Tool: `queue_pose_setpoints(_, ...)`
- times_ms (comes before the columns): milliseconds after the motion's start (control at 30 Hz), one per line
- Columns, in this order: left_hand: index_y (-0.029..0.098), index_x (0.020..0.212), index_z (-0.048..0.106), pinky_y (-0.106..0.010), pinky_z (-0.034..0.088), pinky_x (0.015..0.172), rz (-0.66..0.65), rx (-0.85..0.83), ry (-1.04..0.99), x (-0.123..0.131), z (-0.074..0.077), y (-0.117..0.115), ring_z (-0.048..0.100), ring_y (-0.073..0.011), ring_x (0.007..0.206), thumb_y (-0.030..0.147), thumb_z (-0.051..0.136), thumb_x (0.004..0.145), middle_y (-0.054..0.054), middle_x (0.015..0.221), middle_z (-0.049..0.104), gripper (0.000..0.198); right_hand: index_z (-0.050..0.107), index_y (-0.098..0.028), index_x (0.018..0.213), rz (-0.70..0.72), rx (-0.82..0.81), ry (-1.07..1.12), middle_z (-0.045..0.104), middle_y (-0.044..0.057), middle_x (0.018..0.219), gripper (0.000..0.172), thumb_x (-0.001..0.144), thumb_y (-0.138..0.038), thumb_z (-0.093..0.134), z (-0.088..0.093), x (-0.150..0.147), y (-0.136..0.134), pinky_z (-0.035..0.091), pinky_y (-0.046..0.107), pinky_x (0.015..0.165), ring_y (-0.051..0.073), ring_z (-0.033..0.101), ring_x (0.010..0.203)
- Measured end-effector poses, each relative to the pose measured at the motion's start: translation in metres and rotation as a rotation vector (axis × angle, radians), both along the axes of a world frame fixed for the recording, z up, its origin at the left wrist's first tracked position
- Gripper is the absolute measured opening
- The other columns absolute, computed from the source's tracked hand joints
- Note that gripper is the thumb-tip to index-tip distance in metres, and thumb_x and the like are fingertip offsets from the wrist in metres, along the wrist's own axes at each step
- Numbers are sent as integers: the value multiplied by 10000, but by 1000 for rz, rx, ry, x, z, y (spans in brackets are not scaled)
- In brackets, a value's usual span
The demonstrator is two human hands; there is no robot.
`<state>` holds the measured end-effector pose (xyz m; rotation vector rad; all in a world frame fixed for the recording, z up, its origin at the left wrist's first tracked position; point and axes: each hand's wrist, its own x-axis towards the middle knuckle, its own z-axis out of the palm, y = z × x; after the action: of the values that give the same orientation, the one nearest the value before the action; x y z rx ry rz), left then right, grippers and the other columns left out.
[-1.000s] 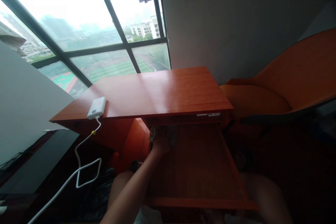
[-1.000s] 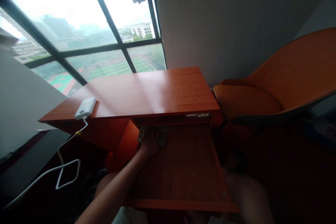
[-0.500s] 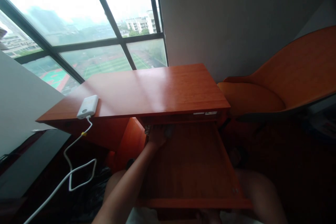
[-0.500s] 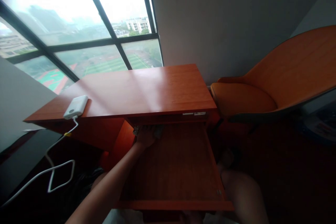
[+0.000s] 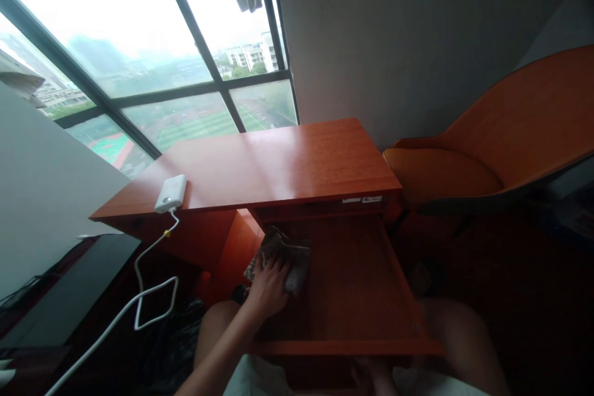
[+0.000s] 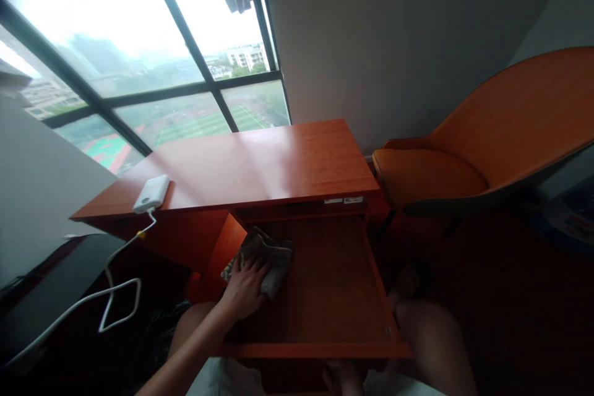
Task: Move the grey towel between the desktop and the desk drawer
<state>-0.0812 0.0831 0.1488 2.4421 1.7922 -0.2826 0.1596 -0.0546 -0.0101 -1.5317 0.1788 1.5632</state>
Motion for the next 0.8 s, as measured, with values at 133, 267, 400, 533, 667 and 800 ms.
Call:
queue_pose_setpoints(133, 255, 1454, 452, -615, 37, 1188, 17, -163, -71, -5, 20, -39, 320, -316, 1440, 312, 522, 737, -108, 1512, 467, 722, 527, -292, 680, -23, -14, 29, 657, -20, 637, 366, 385, -167, 705, 12, 0, 3, 520, 341, 475, 263, 690, 680)
queue_pose_setpoints(267, 276, 1440, 471, -573, 66, 1205, 71, -331, -146, -7, 42, -72, 391, -274, 1410, 281, 472, 738, -69, 1489, 505, 703, 577, -251, 672, -18, 10, 112, 698, -24, 621, 352, 373, -150, 732, 30, 3, 3, 520, 283, 526, 205, 686, 651)
queue_pose_setpoints(400, 258, 1402, 515, -538, 128, 1201, 114, -363, -172, 1, 53, -89, 538, -270, 1285, 308, 455, 758, -85, 1365, 622, 649, 616, -236, 629, -29, 83, 217, 724, -37, 613, 267, 408, -142, 735, 49, 5, -1, 526, 247, 583, 156, 687, 657)
queue_pose_setpoints(533, 218, 1271, 619, -529, 243, 1148, 94, -325, -98, 15, 55, -86, 650, -299, 1107, 329, 438, 783, -115, 1121, 740, 531, 631, -234, 602, -42, 96, 257, 734, -35, 621, 211, 439, -142, 729, 64, 5, -2, 539, 244, 621, 146, 689, 666)
queue_pose_setpoints(667, 184, 1182, 667, -482, 406, 1018, 4, -327, -33, 32, 52, -76, 678, -320, 1018, 336, 424, 792, -140, 1012, 752, 484, 642, -232, 599, -40, 164, 212, 729, -34, 628, 200, 447, -158, 748, 73, 5, -3, 553, 263, 644, 159, 681, 674)
queue_pose_setpoints(800, 212, 1360, 550, -433, 476, 928, -63, -364, -139, 56, 46, -75, 663, -322, 1049, 354, 440, 792, -128, 1127, 725, 596, 691, -219, 618, -44, 189, 266, 751, -18, 657, 204, 443, -183, 790, 69, 4, -5, 548, 236, 646, 141, 678, 687)
